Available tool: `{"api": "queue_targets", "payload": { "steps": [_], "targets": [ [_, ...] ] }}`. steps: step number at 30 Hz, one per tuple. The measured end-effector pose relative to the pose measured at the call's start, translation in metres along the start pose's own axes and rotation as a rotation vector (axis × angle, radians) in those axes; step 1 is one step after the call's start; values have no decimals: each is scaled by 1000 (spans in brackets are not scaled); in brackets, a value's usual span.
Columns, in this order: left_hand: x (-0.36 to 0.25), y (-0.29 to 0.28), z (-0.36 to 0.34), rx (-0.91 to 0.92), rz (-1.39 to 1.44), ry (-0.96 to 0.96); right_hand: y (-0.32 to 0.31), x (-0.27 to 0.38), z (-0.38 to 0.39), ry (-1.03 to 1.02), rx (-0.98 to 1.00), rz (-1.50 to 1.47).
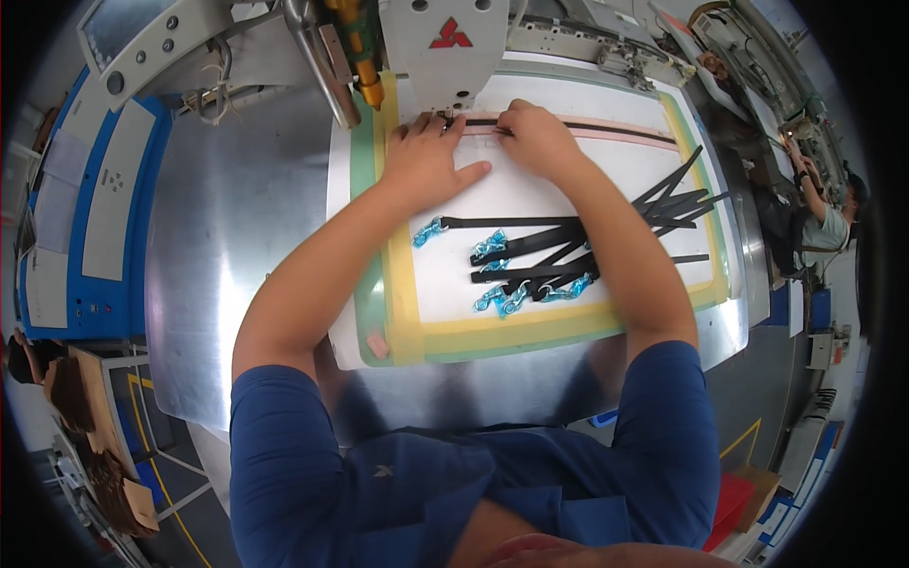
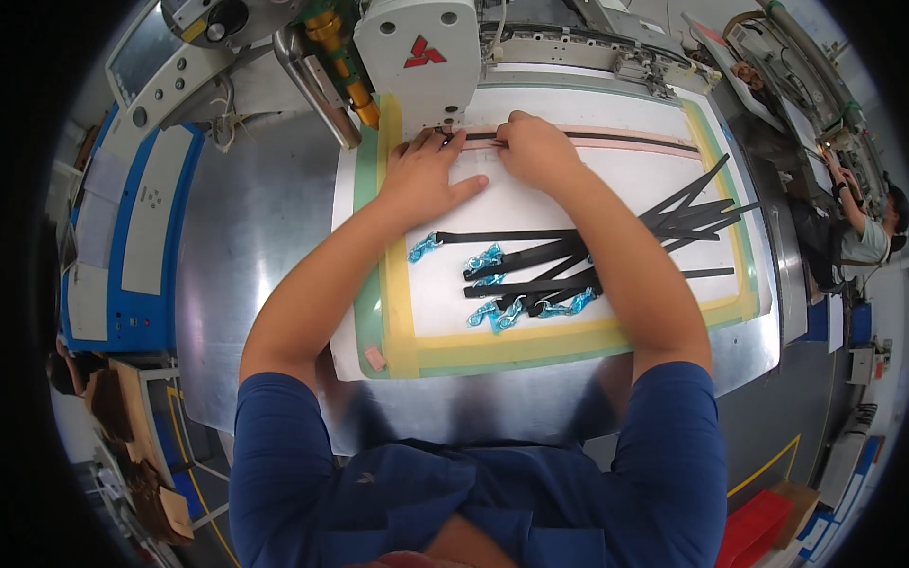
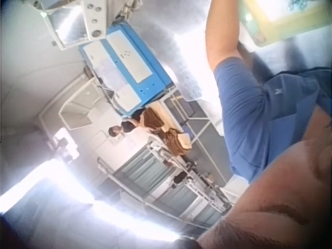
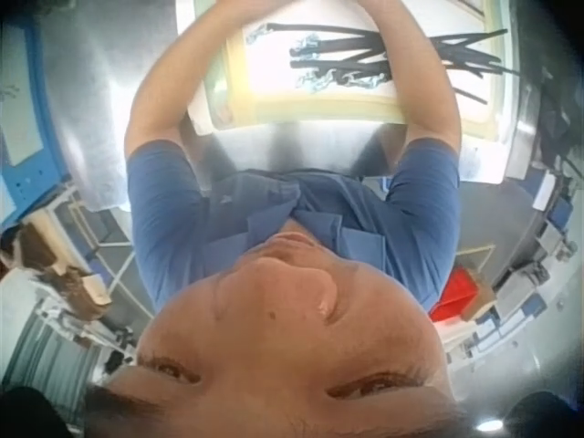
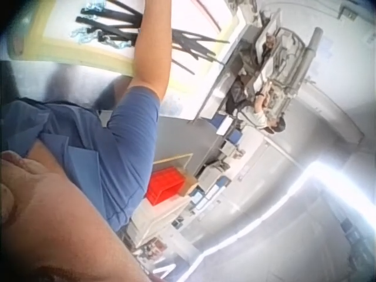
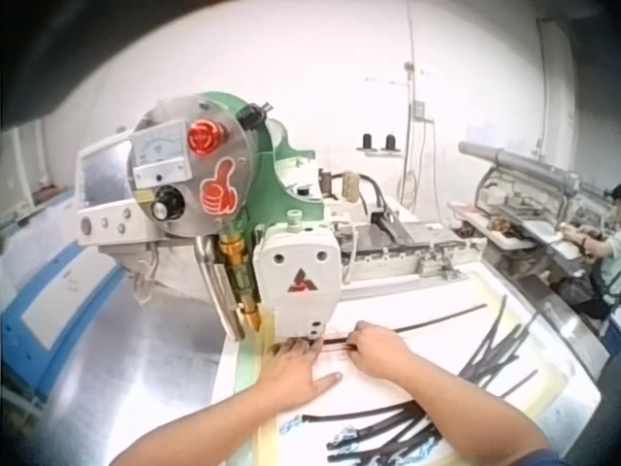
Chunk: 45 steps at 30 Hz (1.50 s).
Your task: Sewing leather or fabric straps using an industrial sewing machine.
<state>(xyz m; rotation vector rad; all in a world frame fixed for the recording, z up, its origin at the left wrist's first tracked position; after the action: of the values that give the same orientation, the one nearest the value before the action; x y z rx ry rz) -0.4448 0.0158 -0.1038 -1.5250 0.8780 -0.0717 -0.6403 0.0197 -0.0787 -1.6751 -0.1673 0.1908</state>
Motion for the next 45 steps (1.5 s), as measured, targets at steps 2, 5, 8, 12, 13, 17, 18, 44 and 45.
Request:
{"api": "queue_targets", "payload": {
  "steps": [2,5,8,12,13,17,18,44,45],
  "targets": [
    [6,0,2,36,-35,12,13,-5,1,41,-107,-134],
    [12,-13,15,-47,-37,166,7,-8,6,42,-124,-141],
    [22,-21,9,-188,3,161,7,-5,3,15,-119,-129],
    [31,-31,4,-122,-27,29,6,4,3,12,-121,-59],
    [27,-31,5,-117,1,33,6,4,4,21,-115,-62],
    [27,-19,7,-117,137,142,7,8,8,-31,-154,-46],
    [28,-17,5,-101,97,201,6,9,9,-61,-169,-50],
    [4,-16,5,2,-28,78,8,19,10,-72,-135,28],
    [4,-16,6,8,-31,75,9,20,10,-69,-135,21]
  ]
}}
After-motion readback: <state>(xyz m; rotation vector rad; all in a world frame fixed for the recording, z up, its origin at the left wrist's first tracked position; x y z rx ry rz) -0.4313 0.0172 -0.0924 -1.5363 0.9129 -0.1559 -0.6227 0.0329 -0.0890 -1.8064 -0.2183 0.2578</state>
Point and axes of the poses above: each hand's wrist, its own z-axis away from the middle knuckle, its own y-axis out of the palm, x = y × z, the point moved 3 cm from there along -z, towards the middle knuckle, and after that the axes turned 14 degrees about z, right-handed, at the moved point
